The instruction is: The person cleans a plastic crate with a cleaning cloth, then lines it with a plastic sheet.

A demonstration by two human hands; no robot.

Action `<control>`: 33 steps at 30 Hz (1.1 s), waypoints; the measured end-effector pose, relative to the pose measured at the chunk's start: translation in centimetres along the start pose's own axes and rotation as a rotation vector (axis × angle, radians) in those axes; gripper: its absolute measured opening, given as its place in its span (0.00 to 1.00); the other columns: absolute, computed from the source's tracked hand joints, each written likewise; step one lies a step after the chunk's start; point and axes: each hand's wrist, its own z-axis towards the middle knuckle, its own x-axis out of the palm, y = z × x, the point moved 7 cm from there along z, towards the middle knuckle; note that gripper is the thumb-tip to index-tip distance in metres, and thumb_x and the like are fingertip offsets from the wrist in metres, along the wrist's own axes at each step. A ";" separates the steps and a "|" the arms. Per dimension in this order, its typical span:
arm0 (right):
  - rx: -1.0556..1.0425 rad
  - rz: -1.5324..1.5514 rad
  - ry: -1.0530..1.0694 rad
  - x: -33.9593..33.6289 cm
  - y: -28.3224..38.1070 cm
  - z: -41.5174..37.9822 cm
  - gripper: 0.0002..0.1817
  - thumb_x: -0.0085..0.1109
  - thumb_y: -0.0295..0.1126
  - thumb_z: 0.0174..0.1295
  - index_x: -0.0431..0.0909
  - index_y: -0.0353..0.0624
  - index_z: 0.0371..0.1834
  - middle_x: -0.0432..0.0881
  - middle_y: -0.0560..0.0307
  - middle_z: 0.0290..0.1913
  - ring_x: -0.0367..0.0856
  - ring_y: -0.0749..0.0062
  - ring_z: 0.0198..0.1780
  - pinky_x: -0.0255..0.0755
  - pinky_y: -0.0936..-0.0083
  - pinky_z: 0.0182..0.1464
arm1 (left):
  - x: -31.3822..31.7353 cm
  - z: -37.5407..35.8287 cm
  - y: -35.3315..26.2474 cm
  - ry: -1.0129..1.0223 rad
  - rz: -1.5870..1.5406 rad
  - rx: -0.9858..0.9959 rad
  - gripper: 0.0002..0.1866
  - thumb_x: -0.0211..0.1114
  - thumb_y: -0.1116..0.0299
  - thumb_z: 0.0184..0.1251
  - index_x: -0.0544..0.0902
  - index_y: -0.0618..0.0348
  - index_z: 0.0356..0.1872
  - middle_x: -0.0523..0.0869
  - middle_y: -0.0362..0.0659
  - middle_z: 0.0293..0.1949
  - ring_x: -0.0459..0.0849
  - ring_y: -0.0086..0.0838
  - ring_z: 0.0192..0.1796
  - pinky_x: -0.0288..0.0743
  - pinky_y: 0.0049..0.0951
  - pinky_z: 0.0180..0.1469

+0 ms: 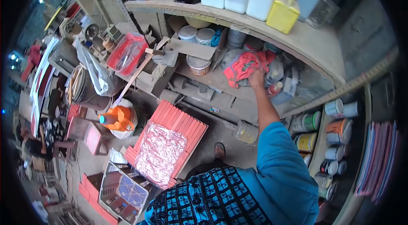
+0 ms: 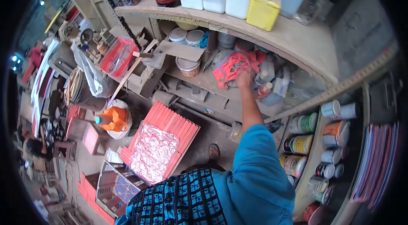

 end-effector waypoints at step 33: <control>-0.227 1.477 0.824 -9.6 23.1 -21.3 0.13 0.42 0.24 0.54 0.73 0.29 0.39 0.77 0.52 0.38 0.74 0.69 0.44 0.65 0.76 0.50 | 4.7 -12.7 -41.9 0.642 -1.270 0.517 0.39 0.42 0.37 0.57 0.50 0.46 0.67 0.54 0.45 0.66 0.53 0.43 0.67 0.51 0.64 0.57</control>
